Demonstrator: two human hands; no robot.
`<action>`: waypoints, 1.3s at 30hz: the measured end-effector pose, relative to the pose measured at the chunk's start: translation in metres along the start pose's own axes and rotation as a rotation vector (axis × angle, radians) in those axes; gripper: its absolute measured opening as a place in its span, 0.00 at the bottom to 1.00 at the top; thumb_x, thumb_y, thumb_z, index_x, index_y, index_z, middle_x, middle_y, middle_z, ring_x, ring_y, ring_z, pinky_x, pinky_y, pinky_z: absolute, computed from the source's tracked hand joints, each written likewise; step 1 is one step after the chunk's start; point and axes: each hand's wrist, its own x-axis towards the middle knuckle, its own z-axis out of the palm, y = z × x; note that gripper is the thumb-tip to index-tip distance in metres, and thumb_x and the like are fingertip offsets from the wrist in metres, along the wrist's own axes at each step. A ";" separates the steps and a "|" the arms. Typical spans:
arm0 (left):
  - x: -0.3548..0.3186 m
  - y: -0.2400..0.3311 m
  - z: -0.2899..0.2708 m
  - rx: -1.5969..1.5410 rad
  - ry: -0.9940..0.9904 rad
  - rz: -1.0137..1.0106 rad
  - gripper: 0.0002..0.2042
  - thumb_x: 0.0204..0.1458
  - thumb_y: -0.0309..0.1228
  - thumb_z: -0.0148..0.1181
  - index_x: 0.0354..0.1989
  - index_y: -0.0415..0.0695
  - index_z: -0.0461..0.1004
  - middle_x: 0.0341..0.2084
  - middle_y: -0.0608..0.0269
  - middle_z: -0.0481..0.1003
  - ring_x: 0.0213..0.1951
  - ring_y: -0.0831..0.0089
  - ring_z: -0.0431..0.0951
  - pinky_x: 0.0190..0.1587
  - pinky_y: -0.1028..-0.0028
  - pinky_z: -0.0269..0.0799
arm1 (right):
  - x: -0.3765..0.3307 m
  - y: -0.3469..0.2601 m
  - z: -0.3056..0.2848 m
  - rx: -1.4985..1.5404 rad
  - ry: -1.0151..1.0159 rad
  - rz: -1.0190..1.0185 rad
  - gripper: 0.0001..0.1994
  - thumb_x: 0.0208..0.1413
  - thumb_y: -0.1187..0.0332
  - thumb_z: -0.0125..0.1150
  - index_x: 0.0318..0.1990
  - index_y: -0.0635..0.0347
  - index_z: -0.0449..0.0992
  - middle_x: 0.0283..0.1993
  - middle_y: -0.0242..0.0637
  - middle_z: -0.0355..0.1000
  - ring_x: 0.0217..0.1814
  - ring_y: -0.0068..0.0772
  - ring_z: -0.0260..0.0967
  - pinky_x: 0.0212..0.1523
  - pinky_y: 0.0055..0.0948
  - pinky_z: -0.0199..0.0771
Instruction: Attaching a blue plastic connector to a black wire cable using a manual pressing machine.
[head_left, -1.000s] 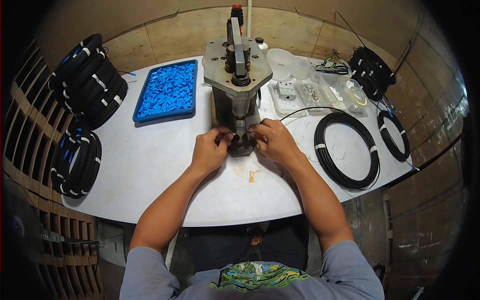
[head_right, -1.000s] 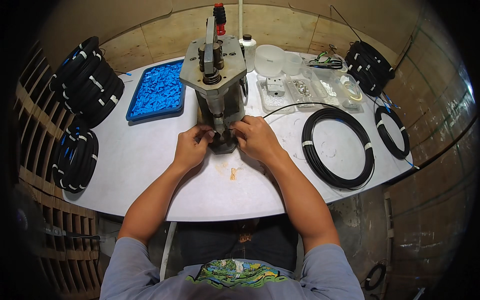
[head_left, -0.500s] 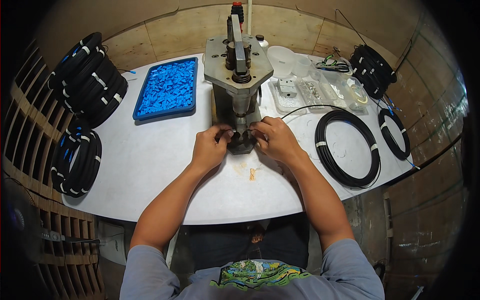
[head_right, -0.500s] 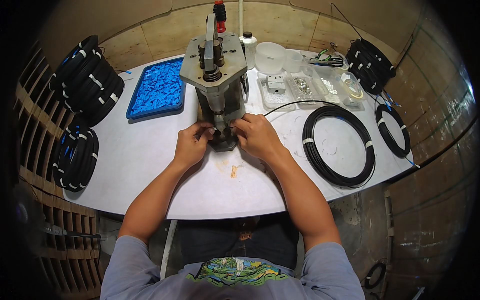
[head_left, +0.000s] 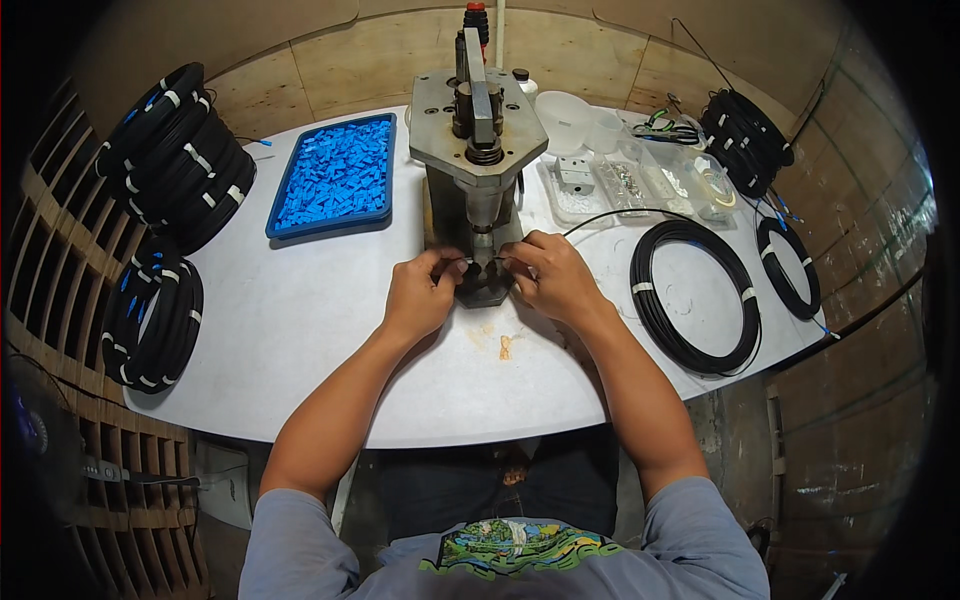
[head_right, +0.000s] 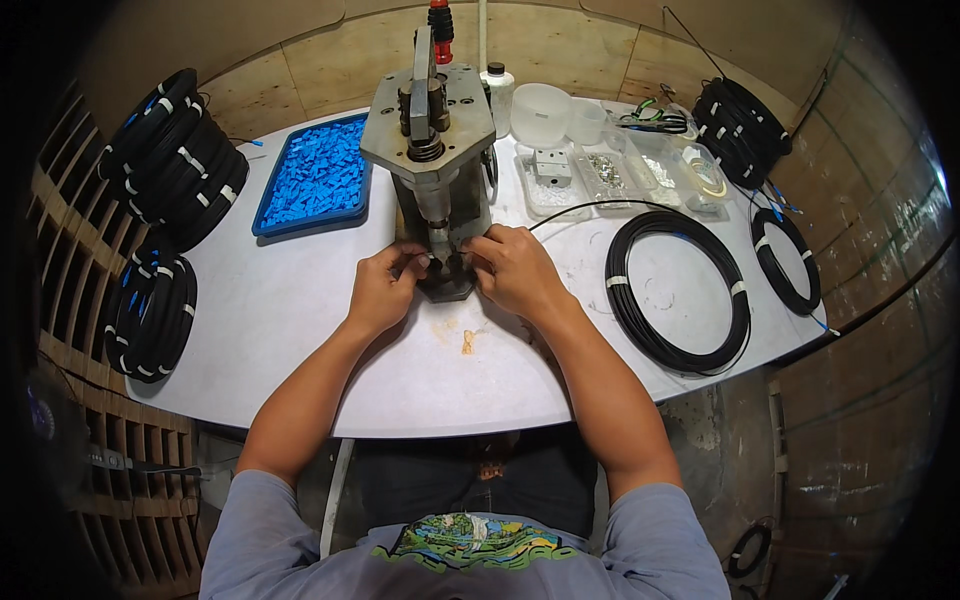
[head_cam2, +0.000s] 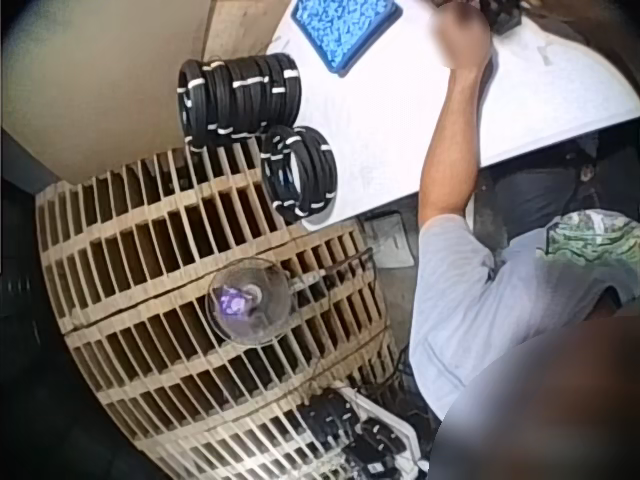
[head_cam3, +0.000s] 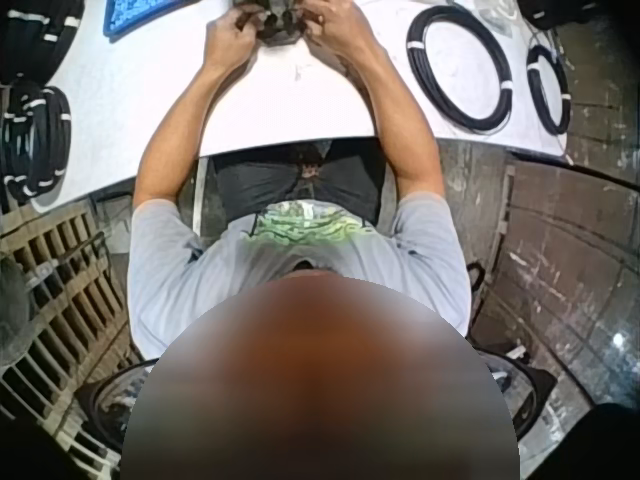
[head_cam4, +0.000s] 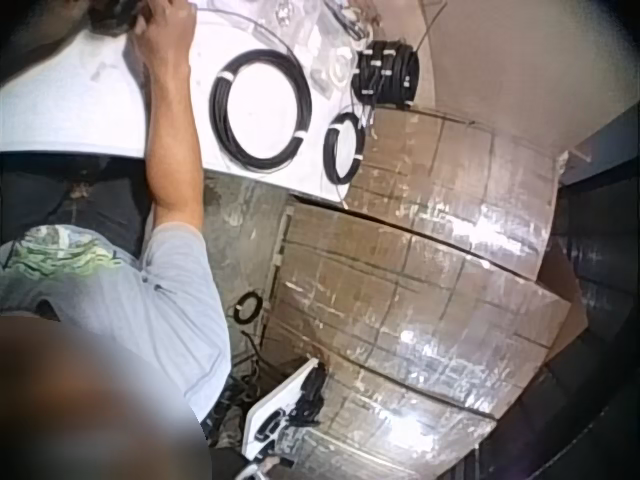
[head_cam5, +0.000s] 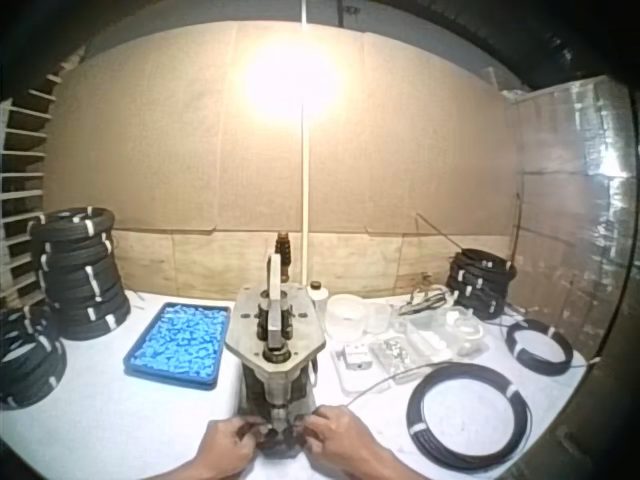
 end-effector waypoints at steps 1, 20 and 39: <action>0.000 0.000 0.000 0.002 -0.003 -0.001 0.10 0.60 0.25 0.62 0.45 0.32 0.81 0.29 0.53 0.84 0.32 0.72 0.84 0.38 0.72 0.78 | 0.000 0.000 0.000 0.000 0.000 0.000 0.14 0.46 0.77 0.68 0.43 0.56 0.83 0.34 0.40 0.74 0.37 0.48 0.74 0.41 0.40 0.77; 0.001 0.001 -0.001 0.043 -0.009 0.014 0.10 0.59 0.27 0.63 0.44 0.33 0.81 0.27 0.53 0.83 0.31 0.72 0.84 0.37 0.73 0.77 | 0.000 0.003 0.002 0.042 0.061 -0.037 0.13 0.46 0.77 0.67 0.41 0.58 0.83 0.34 0.43 0.73 0.38 0.50 0.75 0.41 0.42 0.77; 0.000 0.002 0.000 0.035 -0.006 0.011 0.10 0.60 0.28 0.63 0.44 0.34 0.81 0.28 0.54 0.84 0.31 0.73 0.84 0.36 0.74 0.76 | 0.000 0.000 0.002 0.044 0.060 -0.021 0.11 0.47 0.76 0.67 0.40 0.58 0.82 0.38 0.41 0.73 0.41 0.48 0.74 0.44 0.41 0.76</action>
